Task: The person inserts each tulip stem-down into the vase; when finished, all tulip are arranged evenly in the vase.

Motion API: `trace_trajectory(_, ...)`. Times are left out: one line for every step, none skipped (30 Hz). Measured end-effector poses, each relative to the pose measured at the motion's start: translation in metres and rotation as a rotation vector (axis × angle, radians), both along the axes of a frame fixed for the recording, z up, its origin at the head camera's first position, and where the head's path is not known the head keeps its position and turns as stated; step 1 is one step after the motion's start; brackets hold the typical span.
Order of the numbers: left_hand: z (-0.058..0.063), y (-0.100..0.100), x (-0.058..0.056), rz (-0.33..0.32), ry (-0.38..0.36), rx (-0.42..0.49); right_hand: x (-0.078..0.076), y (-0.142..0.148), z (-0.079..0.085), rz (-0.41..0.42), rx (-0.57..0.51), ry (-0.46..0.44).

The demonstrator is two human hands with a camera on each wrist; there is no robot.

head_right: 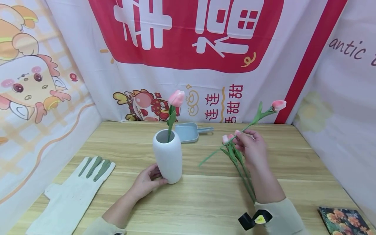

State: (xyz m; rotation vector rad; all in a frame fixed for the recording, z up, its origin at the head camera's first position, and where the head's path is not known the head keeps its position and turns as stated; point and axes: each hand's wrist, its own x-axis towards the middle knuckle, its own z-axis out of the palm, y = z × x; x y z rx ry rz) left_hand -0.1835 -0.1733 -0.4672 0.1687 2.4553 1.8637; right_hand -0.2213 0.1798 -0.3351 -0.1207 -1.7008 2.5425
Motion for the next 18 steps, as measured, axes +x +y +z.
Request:
trace_trajectory(0.000,0.000,0.000,-0.002,-0.001,0.002,0.000,-0.005,0.004,-0.001,-0.024,0.009)
trace_trajectory(0.000,0.000,0.000,-0.004,-0.003,0.005,0.000,-0.010,0.009,-0.004,-0.046,0.015)
trace_trajectory(0.000,0.000,0.000,-0.005,-0.005,0.004,0.001,-0.015,0.013,-0.008,-0.065,0.019)
trace_trajectory(0.000,0.000,0.000,-0.007,-0.005,0.005,0.001,-0.020,0.017,-0.011,-0.085,0.024)
trace_trajectory(0.000,0.000,0.000,-0.008,-0.006,0.005,0.001,-0.025,0.022,-0.017,-0.106,0.032)
trace_trajectory(0.000,0.000,0.000,-0.008,-0.006,0.004,0.001,-0.030,0.026,-0.025,-0.122,0.034)
trace_trajectory(0.001,0.000,0.000,-0.008,-0.008,0.004,0.001,-0.034,0.030,-0.034,-0.133,0.033)
trace_trajectory(0.000,0.000,0.000,-0.008,-0.008,0.005,0.001,-0.039,0.034,-0.048,-0.141,0.032)
trace_trajectory(0.000,0.000,0.000,-0.010,-0.006,0.006,0.001,-0.043,0.037,-0.056,-0.156,0.034)
trace_trajectory(0.000,0.000,0.000,-0.009,-0.005,0.005,0.001,-0.048,0.040,-0.067,-0.166,0.038)
trace_trajectory(0.000,0.000,0.000,-0.009,-0.004,0.007,0.000,-0.052,0.043,-0.078,-0.174,0.037)
trace_trajectory(0.000,0.000,0.000,-0.008,-0.004,0.007,0.000,-0.056,0.045,-0.093,-0.169,0.037)
trace_trajectory(0.000,0.000,0.000,-0.008,-0.003,0.008,0.000,-0.060,0.047,-0.105,-0.177,0.041)
trace_trajectory(0.000,0.000,0.000,-0.009,-0.001,0.006,0.000,-0.064,0.048,-0.115,-0.186,0.049)
trace_trajectory(0.000,0.000,0.000,-0.010,-0.001,0.007,0.000,-0.067,0.049,-0.120,-0.192,0.058)
trace_trajectory(0.000,0.000,-0.001,-0.009,-0.002,0.007,0.000,-0.071,0.050,-0.128,-0.190,0.069)
trace_trajectory(-0.001,0.000,-0.001,-0.010,-0.003,0.009,0.000,-0.074,0.051,-0.132,-0.194,0.080)
trace_trajectory(-0.001,-0.001,-0.001,-0.011,-0.003,0.009,0.000,-0.077,0.051,-0.137,-0.189,0.090)
